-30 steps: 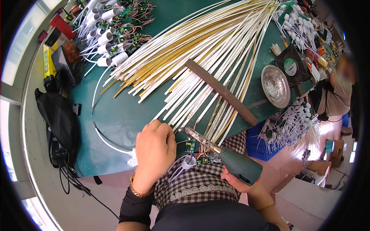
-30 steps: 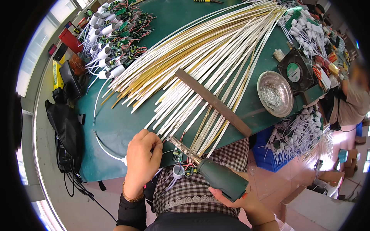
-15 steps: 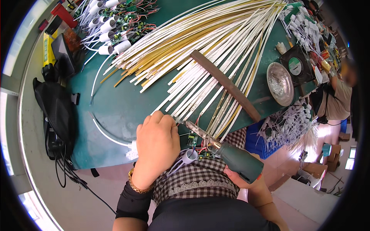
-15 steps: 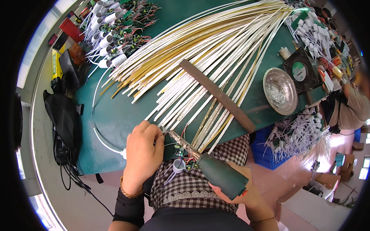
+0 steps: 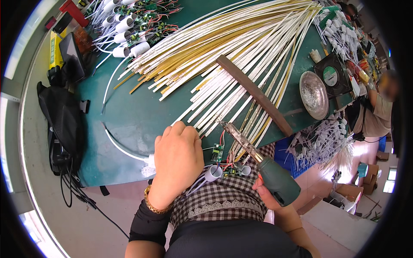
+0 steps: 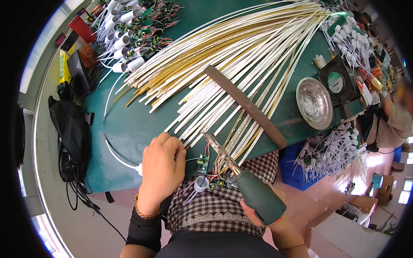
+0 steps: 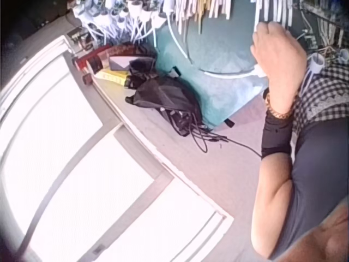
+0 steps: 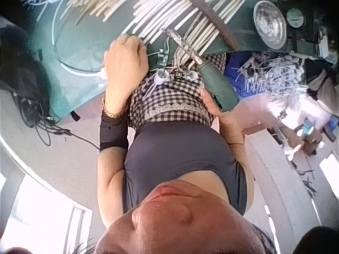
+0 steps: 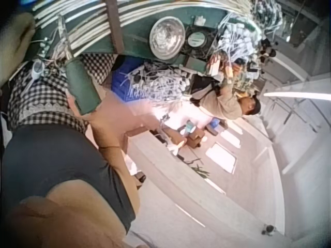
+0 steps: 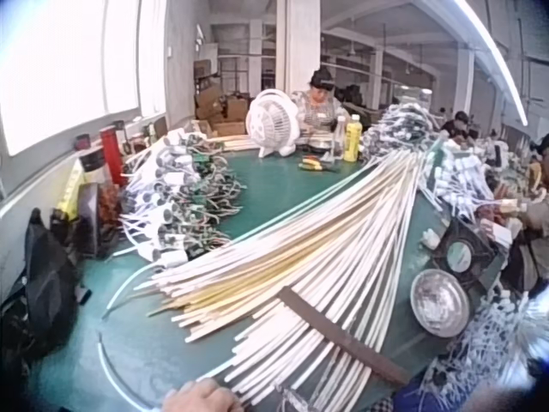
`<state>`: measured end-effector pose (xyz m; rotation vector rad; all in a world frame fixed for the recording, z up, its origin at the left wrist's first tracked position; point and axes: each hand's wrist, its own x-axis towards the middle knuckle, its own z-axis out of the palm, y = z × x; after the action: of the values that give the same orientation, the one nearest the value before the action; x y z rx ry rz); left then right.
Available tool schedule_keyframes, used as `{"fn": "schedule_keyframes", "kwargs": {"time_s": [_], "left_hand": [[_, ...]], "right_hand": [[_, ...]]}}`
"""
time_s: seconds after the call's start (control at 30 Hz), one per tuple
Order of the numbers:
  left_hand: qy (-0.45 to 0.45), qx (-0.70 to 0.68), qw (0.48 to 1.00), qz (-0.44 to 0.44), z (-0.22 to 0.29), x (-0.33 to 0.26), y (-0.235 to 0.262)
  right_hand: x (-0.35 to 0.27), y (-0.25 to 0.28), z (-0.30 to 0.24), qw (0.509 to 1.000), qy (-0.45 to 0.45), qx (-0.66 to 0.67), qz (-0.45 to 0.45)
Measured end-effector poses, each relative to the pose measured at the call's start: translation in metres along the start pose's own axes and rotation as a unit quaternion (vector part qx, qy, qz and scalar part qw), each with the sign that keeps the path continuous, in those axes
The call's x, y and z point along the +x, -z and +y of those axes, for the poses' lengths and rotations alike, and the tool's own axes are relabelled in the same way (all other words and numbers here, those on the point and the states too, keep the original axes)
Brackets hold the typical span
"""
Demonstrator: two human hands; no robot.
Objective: The person solders small electronic components onto a circuit board with a soldering iron, then connects the components to wire bundles on an assembly table.
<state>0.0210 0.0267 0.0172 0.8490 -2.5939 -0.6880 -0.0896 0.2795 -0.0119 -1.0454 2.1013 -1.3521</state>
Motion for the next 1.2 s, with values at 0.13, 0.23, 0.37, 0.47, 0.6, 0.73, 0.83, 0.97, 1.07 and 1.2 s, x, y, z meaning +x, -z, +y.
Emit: {"fn": "schedule_keyframes", "kwargs": {"time_s": [0.13,0.23,0.37,0.47,0.6,0.73,0.83,0.97,1.07,1.2], "left_hand": [[0.000,0.005,1.000,-0.003,0.000,0.000,0.000],[0.001,0.007,1.000,-0.002,-0.001,-0.001,0.000],[0.000,0.004,1.000,-0.007,-0.001,-0.001,0.001],[-0.003,0.003,1.000,-0.013,-0.002,-0.001,0.002],[-0.005,0.005,1.000,-0.015,-0.002,-0.001,0.002],[-0.004,0.007,1.000,-0.012,-0.003,-0.002,0.001],[-0.004,0.011,1.000,-0.014,-0.002,-0.001,0.003],[-0.009,0.017,1.000,-0.013,-0.001,-0.002,0.000],[-0.024,0.037,0.999,0.000,-0.002,-0.003,-0.002],[-0.031,0.027,0.998,0.041,-0.001,-0.005,-0.006]], "right_hand": [[0.001,-0.002,-0.002,1.000,0.019,-0.022,0.006],[-0.006,0.005,0.007,0.999,0.030,-0.018,-0.025],[-0.015,0.006,0.018,0.997,0.043,-0.029,-0.060],[-0.019,0.006,0.024,0.998,0.040,0.007,-0.052],[-0.018,0.006,0.022,0.997,0.004,0.045,-0.055],[-0.011,0.000,0.015,0.995,0.037,-0.084,0.033],[-0.010,0.003,0.013,0.993,0.044,-0.106,0.033],[-0.011,0.001,0.016,0.992,0.022,-0.111,0.047],[-0.010,-0.001,0.015,0.995,0.007,-0.084,0.057],[-0.008,0.009,0.021,0.990,0.103,-0.092,-0.017]]}}
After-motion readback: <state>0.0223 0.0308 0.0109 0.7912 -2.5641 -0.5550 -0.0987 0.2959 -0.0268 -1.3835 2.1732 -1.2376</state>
